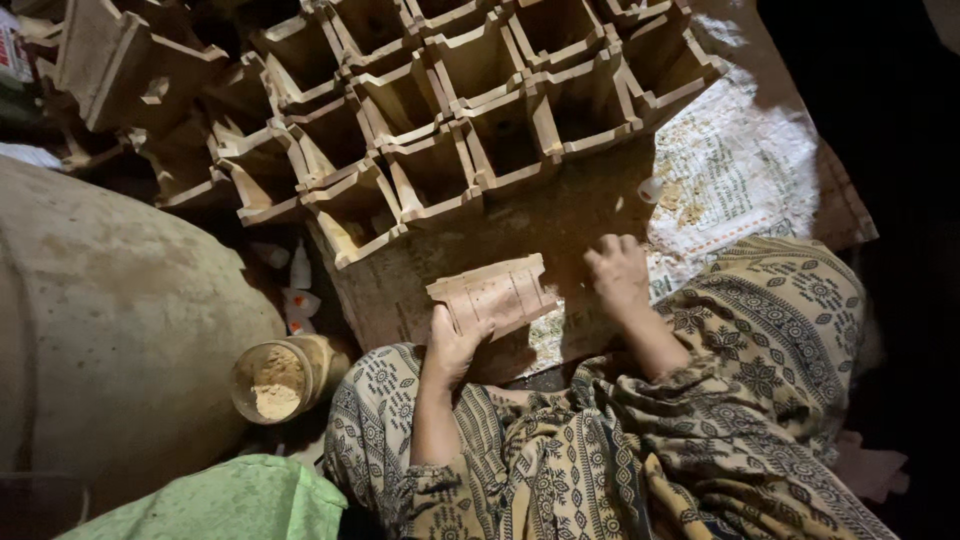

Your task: The person sits on the floor and assembles small wooden boxes by applying glue to the edges and pressing the pieces together. They then place the assembled boxes into a larger grid-like wooden structure.

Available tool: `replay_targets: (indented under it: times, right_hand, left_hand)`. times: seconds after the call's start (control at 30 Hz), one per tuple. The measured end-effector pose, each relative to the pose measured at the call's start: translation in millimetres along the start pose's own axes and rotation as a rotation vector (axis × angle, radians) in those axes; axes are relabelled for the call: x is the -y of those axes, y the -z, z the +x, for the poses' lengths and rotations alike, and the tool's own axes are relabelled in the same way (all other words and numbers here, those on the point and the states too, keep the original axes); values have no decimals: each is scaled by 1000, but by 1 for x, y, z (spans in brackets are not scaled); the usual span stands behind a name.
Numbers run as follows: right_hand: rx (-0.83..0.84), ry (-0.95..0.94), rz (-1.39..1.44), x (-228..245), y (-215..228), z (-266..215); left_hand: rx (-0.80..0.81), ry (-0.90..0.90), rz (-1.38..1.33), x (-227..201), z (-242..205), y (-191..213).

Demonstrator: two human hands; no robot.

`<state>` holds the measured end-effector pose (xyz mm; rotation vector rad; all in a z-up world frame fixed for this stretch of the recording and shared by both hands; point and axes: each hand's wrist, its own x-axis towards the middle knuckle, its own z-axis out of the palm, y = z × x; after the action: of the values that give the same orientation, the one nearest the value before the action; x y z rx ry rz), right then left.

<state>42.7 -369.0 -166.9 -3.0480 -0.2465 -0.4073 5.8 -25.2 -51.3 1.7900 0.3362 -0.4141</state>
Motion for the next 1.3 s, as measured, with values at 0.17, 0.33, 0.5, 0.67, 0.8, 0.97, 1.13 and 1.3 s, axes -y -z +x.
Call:
replay_targets:
  times: [0.17,0.33,0.5,0.67,0.8,0.97,1.13,1.3]
  right_hand:
    - [-74,22,-50,4,-34,1]
    - [57,-79,91,7,-21,7]
    - [-393,-59,524,68,77,52]
    - [-446,46,403,116,81,33]
    - [-194,56,317,136,139,21]
    - [-199,81,295,142,136,25]
    - [-158,64,313,145,137,22]
    - [-180,99,369,149,147,18]
  left_hand:
    - [-3,-5,21,2,0,-3]
    - [-32,-56,-89,5,4,-7]
    - [-37,-84,-86,9,9,-14]
    - [-56,-90,-104,6,-1,-15]
    - [-64,-107,-100,35,10,-18]
    - [-31,-48,-115,-30,-20,-21]
    - [-33,-54,-49,-34,-16,-22]
    - [-41,-111,-81,-36,-21,-15]
